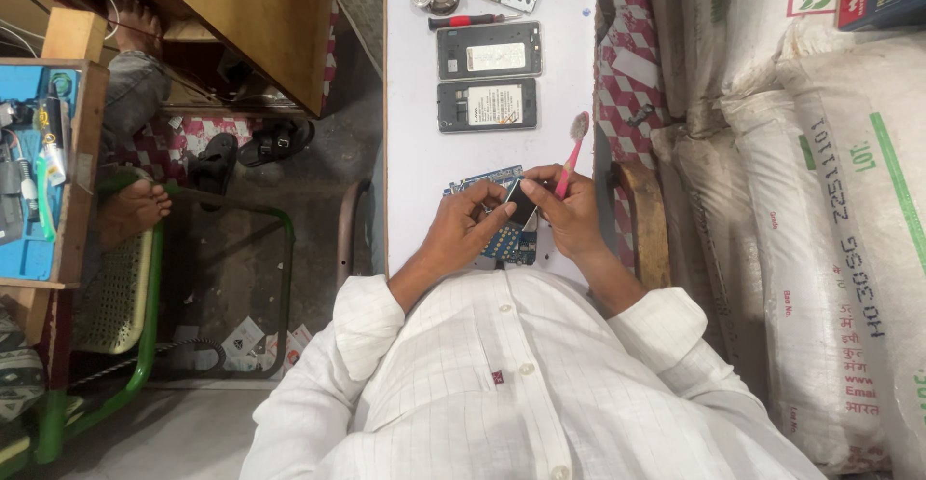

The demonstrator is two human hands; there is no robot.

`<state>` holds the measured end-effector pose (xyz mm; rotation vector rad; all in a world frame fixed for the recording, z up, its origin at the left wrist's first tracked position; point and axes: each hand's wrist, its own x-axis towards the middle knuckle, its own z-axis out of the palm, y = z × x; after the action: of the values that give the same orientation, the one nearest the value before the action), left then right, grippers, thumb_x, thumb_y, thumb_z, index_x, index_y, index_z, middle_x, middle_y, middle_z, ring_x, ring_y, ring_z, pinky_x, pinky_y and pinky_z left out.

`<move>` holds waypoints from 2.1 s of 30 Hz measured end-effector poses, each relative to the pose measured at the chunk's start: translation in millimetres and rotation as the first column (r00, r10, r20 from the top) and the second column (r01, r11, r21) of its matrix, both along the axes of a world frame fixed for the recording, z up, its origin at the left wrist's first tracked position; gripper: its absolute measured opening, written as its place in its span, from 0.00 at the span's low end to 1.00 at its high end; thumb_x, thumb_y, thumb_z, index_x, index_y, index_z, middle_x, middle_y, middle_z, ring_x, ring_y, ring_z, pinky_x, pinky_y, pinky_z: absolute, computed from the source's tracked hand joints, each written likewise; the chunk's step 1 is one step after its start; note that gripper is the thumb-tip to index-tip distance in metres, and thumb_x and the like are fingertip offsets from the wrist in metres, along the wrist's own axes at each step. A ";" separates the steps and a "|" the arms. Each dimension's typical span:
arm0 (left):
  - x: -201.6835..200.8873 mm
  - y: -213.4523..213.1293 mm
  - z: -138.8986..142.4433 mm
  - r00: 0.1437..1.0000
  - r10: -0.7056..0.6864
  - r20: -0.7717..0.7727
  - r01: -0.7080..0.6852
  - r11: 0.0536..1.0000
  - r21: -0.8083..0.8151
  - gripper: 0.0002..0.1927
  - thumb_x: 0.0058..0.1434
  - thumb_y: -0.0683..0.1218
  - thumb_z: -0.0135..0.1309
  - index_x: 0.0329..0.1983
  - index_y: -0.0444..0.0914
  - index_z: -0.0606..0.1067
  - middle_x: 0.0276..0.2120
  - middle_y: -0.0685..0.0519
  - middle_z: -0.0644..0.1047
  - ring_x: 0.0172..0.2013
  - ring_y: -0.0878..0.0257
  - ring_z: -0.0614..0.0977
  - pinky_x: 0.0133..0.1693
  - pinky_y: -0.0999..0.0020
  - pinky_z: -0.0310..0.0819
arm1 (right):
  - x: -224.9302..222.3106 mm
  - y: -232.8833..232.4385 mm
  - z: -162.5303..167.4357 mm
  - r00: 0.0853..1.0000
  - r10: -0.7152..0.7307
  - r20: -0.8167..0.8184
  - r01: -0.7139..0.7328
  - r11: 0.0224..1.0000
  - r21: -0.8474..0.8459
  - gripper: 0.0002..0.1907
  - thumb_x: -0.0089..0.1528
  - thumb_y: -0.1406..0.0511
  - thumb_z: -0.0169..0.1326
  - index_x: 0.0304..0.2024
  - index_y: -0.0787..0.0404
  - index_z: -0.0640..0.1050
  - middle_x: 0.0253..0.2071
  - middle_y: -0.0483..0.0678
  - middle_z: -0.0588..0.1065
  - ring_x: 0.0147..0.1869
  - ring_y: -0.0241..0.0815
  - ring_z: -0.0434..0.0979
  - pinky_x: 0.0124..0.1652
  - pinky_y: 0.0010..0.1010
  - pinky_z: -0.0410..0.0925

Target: The person sits at a workbench and cleans a disassembled feature phone and its blue circuit board using a small pink brush, brushing the board, keypad and screen, and turning the parts over while working. Disassembled phone boards and screens lie on the white work surface nearby.

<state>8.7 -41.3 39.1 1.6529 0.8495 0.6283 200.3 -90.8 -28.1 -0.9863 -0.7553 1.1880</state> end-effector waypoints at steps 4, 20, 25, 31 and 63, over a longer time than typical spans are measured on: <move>0.3 -1.4 -1.2 1.000 0.013 -0.008 -0.014 1.000 -0.007 0.09 0.67 0.46 0.57 0.42 0.33 0.78 0.23 0.56 0.76 0.20 0.75 0.67 0.22 0.74 0.59 | 0.2 -0.3 -2.4 1.000 0.011 -0.003 -0.011 1.000 -0.001 0.07 0.64 0.68 0.62 0.43 0.67 0.80 0.29 0.41 0.75 0.25 0.23 0.64 0.25 0.16 0.55; -5.1 2.3 4.3 0.998 0.010 -0.063 -0.002 0.991 0.136 0.14 0.66 0.51 0.57 0.40 0.34 0.78 0.21 0.51 0.78 0.20 0.67 0.76 0.24 0.69 0.68 | 2.2 6.0 -8.0 0.989 0.097 -0.114 -0.100 0.995 -0.015 0.05 0.65 0.70 0.59 0.43 0.66 0.79 0.30 0.40 0.74 0.23 0.23 0.59 0.23 0.17 0.52; -6.8 1.9 5.1 0.999 -0.002 -0.036 0.009 0.980 0.201 0.14 0.67 0.51 0.57 0.40 0.33 0.78 0.26 0.48 0.80 0.23 0.63 0.79 0.27 0.67 0.72 | 1.6 6.0 -6.8 0.987 0.120 -0.105 -0.120 0.993 0.003 0.06 0.65 0.69 0.59 0.43 0.66 0.79 0.29 0.39 0.73 0.23 0.22 0.59 0.23 0.17 0.52; -8.3 1.6 4.6 0.999 -0.020 -0.029 0.025 0.978 0.205 0.14 0.68 0.50 0.56 0.40 0.33 0.77 0.28 0.47 0.80 0.24 0.62 0.80 0.28 0.67 0.74 | 0.1 4.9 -2.5 0.991 0.118 -0.069 -0.119 0.993 -0.003 0.06 0.65 0.68 0.59 0.43 0.65 0.78 0.32 0.39 0.75 0.25 0.22 0.62 0.23 0.16 0.53; -4.9 9.7 -21.8 0.950 0.160 0.268 -0.122 0.981 -0.153 0.20 0.66 0.43 0.57 0.60 0.31 0.72 0.35 0.53 0.80 0.31 0.74 0.79 0.29 0.78 0.78 | -5.1 9.5 -8.7 0.991 0.131 -0.005 -0.131 0.991 -0.023 0.14 0.61 0.72 0.62 0.49 0.70 0.76 0.40 0.50 0.79 0.40 0.33 0.79 0.38 0.22 0.72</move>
<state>3.7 -31.6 17.3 1.3501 0.7891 0.8638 195.2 -81.3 -36.8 -0.9653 -0.8156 1.3139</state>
